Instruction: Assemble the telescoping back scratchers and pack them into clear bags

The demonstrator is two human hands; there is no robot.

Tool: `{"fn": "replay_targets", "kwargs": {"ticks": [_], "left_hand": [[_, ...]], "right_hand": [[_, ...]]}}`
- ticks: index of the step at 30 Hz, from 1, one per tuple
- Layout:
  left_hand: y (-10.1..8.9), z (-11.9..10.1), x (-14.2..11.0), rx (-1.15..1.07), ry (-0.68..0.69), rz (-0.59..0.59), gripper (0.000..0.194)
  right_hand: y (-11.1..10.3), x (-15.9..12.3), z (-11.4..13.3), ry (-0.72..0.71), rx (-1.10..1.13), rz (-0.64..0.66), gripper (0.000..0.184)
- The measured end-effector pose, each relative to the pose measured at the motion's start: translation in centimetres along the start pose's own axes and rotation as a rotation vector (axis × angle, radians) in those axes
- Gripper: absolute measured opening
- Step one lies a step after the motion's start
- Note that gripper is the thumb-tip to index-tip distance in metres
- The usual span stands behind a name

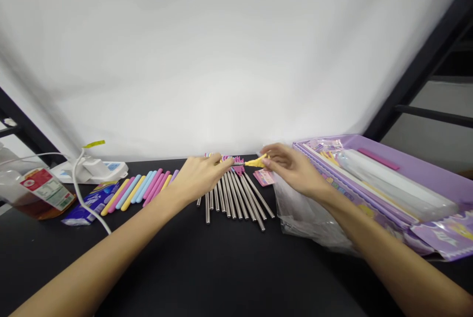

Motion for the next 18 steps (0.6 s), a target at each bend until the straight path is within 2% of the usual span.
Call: {"fn": "replay_targets", "kwargs": {"ticks": [2, 4, 6, 8, 11, 14, 18], "left_hand": [[0.2, -0.1, 0.1, 0.016, -0.018, 0.013, 0.028], [0.4, -0.1, 0.1, 0.002, -0.040, 0.030, 0.028], [0.4, -0.1, 0.0, -0.018, -0.062, 0.051, 0.029], [0.3, -0.2, 0.0, -0.027, -0.073, 0.065, 0.031], [0.1, -0.4, 0.1, -0.028, -0.069, 0.073, 0.033], [-0.1, -0.6, 0.1, -0.039, -0.062, 0.088, 0.034], [-0.3, -0.8, 0.0, -0.059, -0.048, 0.124, 0.034]], "right_hand": [[-1.2, 0.0, -0.4, 0.088, -0.025, -0.144, 0.037], [-2.5, -0.1, -0.9, 0.197, -0.295, -0.207, 0.030], [-3.5, -0.3, -1.5, 0.288, -0.616, -0.153, 0.022], [-4.0, -0.5, -2.2, 0.350, -0.806, -0.052, 0.024], [-3.9, -0.6, -2.8, 0.376, -0.866, 0.029, 0.034], [-3.5, -0.6, -2.6, 0.400, -0.838, 0.078, 0.032], [-3.6, -0.4, -1.8, 0.365, -0.817, 0.052, 0.028]]}}
Point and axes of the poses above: each hand's wrist, its own x-axis towards the middle knuckle, its own y-axis out of the palm, z = x × y, the point moved 2 cm from there along x, towards the middle knuckle, and after that the axes turned 1 degree about -y, right-handed, at the moved point
